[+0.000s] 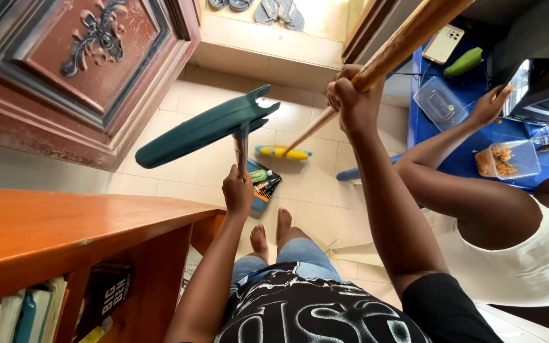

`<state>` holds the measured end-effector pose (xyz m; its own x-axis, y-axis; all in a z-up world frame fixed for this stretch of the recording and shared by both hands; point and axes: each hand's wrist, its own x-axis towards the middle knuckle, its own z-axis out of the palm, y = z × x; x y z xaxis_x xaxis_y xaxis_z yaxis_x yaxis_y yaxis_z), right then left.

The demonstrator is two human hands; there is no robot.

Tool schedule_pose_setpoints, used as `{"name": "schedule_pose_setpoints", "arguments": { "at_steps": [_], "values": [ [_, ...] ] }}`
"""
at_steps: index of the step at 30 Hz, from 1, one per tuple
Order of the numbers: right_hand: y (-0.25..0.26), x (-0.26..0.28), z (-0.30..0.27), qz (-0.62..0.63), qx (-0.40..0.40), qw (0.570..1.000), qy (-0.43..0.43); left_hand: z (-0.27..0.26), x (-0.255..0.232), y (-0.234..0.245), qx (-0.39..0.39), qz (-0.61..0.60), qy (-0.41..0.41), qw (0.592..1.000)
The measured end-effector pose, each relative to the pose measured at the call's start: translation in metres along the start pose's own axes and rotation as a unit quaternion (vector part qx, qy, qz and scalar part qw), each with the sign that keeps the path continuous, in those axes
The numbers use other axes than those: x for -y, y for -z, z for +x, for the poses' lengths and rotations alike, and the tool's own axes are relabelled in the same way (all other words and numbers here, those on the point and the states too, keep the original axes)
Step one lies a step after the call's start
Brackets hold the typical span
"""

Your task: Assembling a mop head to a pole and using a dustpan to collect trash.

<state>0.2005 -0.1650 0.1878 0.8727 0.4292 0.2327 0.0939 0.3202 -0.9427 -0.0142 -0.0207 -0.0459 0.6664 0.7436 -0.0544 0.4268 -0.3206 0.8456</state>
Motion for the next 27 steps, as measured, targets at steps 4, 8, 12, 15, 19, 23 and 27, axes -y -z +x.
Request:
{"name": "schedule_pose_setpoints", "arguments": {
  "at_steps": [4, 8, 12, 15, 19, 23, 27],
  "values": [
    [0.000, -0.023, 0.000, -0.018, -0.005, 1.000, 0.016, -0.002, 0.001, 0.008, 0.022, 0.009, 0.030, 0.999],
    [0.003, -0.056, -0.008, -0.024, -0.018, 1.000, -0.008, -0.003, 0.006, 0.012, 0.007, 0.003, 0.014, 1.000],
    [-0.019, -0.039, -0.036, -0.028, -0.050, 0.997, -0.051, -0.007, 0.007, 0.010, 0.005, -0.001, 0.018, 1.000],
    [-0.026, -0.019, -0.041, -0.036, 0.098, 0.994, -0.045, -0.004, 0.006, 0.008, 0.001, -0.009, -0.008, 1.000],
    [-0.025, 0.001, -0.036, 0.000, 0.063, 0.995, -0.078, -0.007, 0.007, 0.010, 0.012, -0.011, 0.009, 1.000],
    [-0.020, 0.016, -0.028, 0.035, 0.043, 0.997, -0.045, -0.006, 0.006, 0.012, -0.003, -0.019, 0.004, 1.000],
    [-0.017, 0.022, -0.024, 0.020, 0.044, 0.998, -0.028, -0.003, 0.010, 0.014, -0.019, -0.015, 0.019, 1.000]
  ]
}}
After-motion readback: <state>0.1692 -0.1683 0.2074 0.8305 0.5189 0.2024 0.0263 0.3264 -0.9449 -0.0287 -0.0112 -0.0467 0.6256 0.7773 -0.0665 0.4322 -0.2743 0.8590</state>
